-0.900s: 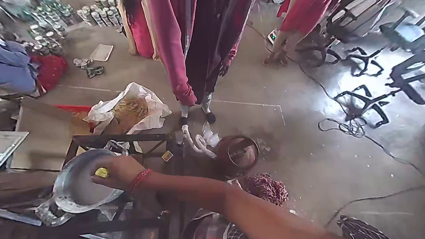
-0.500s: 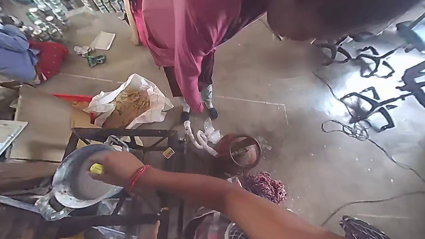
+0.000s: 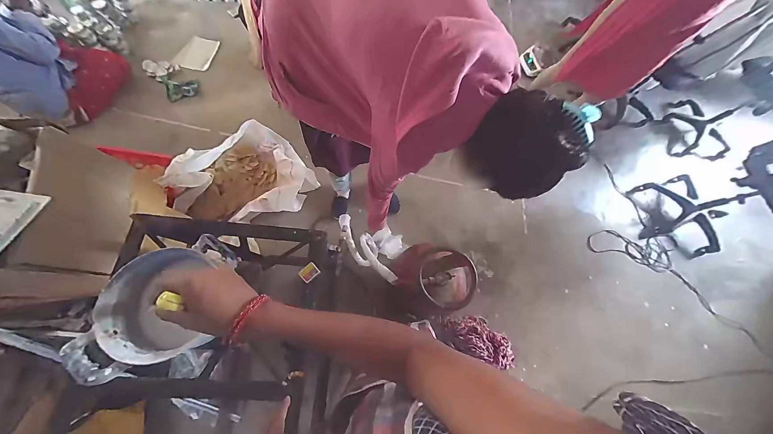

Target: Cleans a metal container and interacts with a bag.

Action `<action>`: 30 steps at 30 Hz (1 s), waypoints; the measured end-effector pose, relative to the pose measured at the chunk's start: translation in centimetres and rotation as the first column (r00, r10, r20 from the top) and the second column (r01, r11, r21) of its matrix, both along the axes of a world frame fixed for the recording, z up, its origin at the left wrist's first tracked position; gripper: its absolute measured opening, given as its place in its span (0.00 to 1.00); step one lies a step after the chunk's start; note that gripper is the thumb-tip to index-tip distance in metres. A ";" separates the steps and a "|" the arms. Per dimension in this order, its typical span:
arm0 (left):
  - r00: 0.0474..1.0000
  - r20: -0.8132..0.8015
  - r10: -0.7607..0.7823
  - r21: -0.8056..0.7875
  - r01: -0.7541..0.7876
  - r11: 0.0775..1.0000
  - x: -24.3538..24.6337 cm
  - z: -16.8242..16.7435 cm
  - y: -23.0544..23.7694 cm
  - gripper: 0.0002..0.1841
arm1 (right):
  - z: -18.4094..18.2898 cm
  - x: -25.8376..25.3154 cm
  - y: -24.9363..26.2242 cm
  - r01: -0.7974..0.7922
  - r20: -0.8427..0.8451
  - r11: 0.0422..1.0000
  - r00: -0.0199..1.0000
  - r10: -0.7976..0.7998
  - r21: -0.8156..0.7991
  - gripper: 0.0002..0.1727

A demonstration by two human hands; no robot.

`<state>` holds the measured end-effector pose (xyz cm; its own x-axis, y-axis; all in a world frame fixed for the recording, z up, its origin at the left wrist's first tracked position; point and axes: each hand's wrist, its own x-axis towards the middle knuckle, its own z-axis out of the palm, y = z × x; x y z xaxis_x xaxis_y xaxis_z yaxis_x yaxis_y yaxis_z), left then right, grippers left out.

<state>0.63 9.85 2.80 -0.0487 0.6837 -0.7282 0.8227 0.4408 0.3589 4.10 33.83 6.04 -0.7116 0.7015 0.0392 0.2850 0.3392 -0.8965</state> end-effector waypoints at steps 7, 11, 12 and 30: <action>1.000 -0.011 0.021 -0.019 -0.021 1.000 0.0 0.3 0.0 0.38 | 1.2 1.7 0.4 -0.018 0.032 0.998 0.999 0.020 -0.056 0.15; 1.000 0.012 0.029 0.036 -0.029 0.999 -0.2 0.1 -0.2 0.38 | 0.3 0.5 1.1 0.047 0.004 0.999 0.999 -0.047 -0.008 0.14; 0.999 0.020 0.025 0.048 -0.026 0.999 -0.2 0.1 -0.1 0.38 | 0.0 0.1 1.0 0.039 -0.015 0.999 0.999 -0.039 -0.011 0.14; 0.792 0.554 -0.258 0.506 -0.074 0.859 -0.8 3.4 0.1 0.32 | 2.2 -0.7 1.3 -0.082 0.016 0.996 0.997 0.082 0.033 0.16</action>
<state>-0.21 9.95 6.21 0.3526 0.9216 -0.1625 0.4014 0.0079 0.9159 3.39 35.13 8.26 -0.7674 0.6391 0.0508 0.2681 0.3918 -0.8801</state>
